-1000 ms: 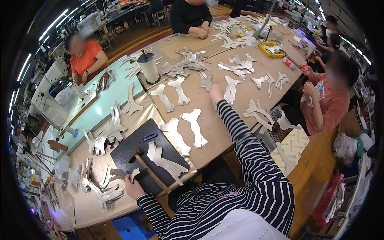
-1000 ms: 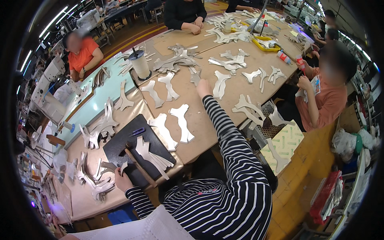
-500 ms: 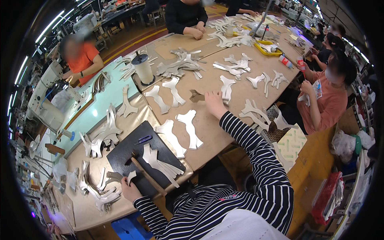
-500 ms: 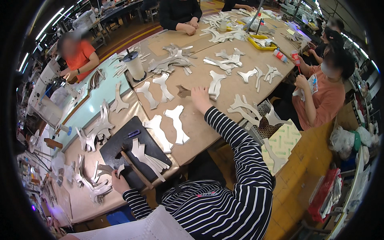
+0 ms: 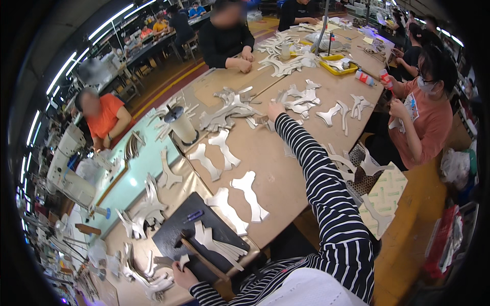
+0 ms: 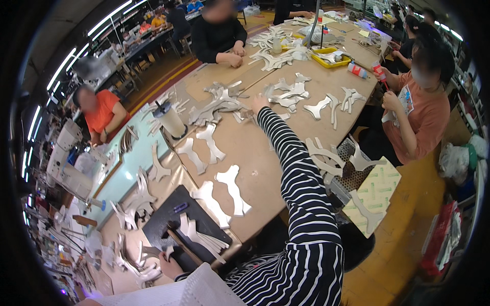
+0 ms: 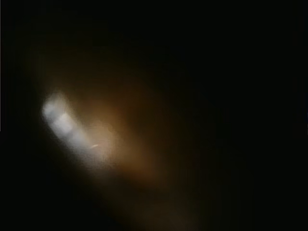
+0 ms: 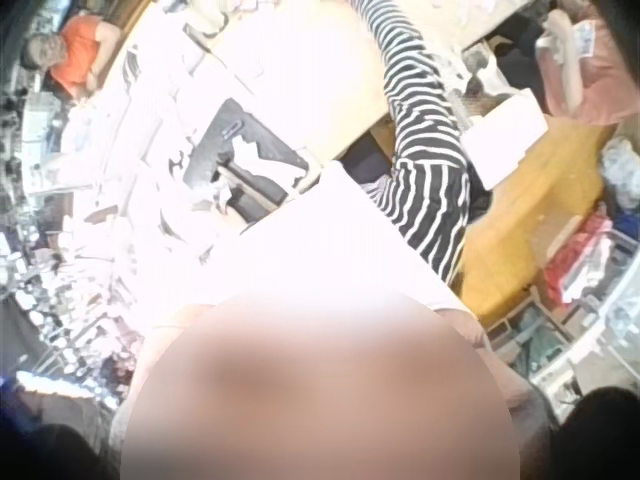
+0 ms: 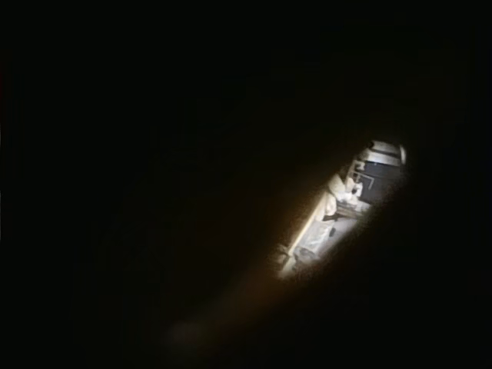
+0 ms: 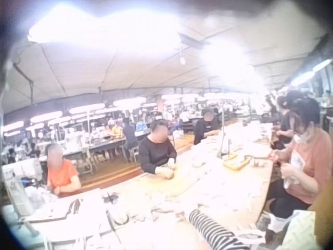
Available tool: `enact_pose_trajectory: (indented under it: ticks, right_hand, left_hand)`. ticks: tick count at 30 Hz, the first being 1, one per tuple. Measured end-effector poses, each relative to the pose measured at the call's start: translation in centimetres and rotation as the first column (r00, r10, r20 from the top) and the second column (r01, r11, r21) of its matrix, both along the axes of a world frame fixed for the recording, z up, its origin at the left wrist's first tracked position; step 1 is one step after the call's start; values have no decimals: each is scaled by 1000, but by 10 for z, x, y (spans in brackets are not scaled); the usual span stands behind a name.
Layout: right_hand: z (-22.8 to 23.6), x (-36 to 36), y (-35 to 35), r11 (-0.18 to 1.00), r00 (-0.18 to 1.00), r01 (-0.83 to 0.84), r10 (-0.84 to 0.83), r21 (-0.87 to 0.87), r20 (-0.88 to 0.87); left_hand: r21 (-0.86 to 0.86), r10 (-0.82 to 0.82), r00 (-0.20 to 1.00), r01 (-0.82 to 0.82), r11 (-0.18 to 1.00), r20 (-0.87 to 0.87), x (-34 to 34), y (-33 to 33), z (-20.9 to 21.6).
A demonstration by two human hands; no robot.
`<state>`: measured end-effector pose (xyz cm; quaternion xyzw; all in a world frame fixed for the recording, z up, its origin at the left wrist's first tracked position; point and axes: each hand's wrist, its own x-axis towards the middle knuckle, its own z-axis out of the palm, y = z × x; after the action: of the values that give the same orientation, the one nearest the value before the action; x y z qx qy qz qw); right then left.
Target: The person repeatedly picks up white leather pieces, places them on a black work surface, and uses a hammer to strike and shape them. They handle the pieces one at a time, turning and repositioning them between strikes, then set them aside on the table.
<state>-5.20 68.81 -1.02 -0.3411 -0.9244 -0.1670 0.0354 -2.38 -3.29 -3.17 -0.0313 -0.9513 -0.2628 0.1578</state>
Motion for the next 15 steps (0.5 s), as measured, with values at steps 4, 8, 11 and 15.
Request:
enact_pose_trajectory:
  ticks: [4, 8, 11, 15]
  right_hand:
    - [-3, -16, 9, 992, 985, 56, -36, -115, 171]
    - [-10, -11, 4, 1000, 994, -23, 23, 1, 103]
    - [-12, 2, -25, 987, 971, -162, 163, 20, -173]
    - [2, 27, -109, 857, 870, -445, 345, -260, -352]
  left_hand:
    - [58, -56, 998, 54, 997, 32, -9, -7, -6]
    - [121, -52, 995, 41, 992, 90, -10, -6, -5]
    - [-5, -10, 1000, 10, 1000, 19, -3, -2, 2]
    - [13, -44, 998, 44, 999, -41, 2, 0, 2]
